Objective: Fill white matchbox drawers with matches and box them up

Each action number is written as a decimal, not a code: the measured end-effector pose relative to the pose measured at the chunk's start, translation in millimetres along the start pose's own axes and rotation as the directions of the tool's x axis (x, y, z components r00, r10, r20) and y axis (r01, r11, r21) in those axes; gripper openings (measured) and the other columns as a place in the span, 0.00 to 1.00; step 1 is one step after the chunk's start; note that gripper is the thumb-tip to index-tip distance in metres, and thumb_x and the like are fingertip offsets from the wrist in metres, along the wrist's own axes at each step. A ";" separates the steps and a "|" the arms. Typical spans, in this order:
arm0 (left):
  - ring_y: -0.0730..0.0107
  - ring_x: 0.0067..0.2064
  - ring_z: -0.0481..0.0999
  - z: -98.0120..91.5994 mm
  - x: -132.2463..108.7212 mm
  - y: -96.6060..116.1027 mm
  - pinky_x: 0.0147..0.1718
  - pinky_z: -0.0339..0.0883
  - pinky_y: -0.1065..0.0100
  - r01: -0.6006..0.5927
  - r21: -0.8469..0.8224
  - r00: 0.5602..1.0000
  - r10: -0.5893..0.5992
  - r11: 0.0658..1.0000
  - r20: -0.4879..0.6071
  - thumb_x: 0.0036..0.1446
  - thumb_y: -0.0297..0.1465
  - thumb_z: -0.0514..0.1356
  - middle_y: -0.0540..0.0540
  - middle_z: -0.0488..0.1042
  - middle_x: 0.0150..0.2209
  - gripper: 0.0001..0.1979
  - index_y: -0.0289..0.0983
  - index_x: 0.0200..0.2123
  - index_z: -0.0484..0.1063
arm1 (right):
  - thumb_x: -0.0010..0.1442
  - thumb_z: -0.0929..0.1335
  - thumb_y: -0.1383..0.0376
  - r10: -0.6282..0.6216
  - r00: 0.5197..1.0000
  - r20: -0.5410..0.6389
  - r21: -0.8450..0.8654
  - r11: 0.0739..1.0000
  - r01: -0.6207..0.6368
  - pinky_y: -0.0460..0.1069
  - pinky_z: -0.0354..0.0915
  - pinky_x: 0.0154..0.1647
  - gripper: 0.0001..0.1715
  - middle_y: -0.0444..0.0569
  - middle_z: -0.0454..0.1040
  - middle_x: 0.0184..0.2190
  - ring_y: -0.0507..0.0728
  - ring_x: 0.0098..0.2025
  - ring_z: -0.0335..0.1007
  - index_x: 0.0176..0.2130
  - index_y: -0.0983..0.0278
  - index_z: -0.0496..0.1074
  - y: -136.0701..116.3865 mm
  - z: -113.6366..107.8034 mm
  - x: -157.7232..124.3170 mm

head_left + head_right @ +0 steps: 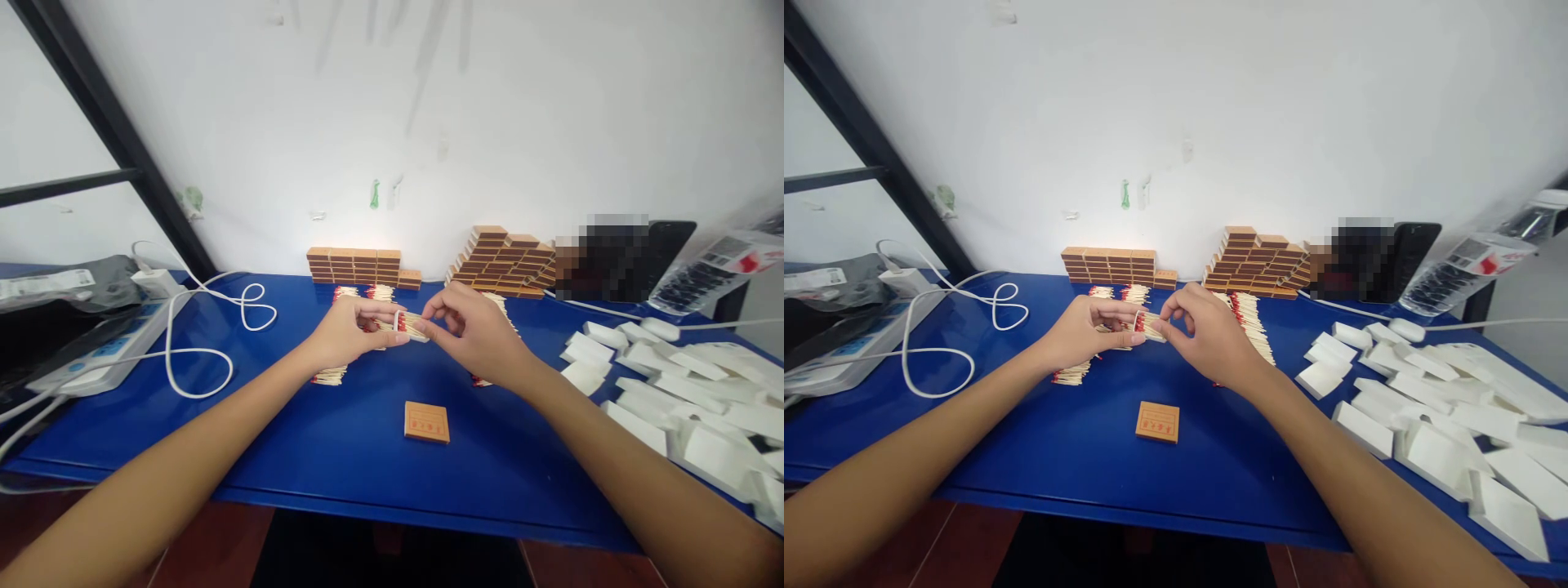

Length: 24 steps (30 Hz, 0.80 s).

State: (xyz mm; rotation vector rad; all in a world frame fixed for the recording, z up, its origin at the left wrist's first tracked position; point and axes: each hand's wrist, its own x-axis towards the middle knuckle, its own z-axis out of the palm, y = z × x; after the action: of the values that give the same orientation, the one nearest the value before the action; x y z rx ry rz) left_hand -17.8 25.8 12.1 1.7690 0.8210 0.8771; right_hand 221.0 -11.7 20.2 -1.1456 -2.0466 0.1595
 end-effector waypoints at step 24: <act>0.60 0.42 0.85 -21.9 14.4 -11.1 0.41 0.77 0.62 -0.031 0.122 0.937 0.071 0.992 -0.341 0.46 0.37 0.80 0.37 0.86 0.48 0.29 0.35 0.52 0.84 | 0.68 0.71 0.67 0.038 0.964 0.264 0.060 0.997 -0.055 0.53 0.66 0.41 0.03 0.48 0.73 0.39 0.56 0.38 0.71 0.38 0.62 0.76 -0.2 67.0 -3.6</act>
State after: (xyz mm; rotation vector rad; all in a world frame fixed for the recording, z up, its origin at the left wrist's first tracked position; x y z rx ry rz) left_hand -30.5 51.2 10.7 1.7667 1.0733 1.2187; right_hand 176.7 1.9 -28.3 -1.1832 -2.2266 0.4200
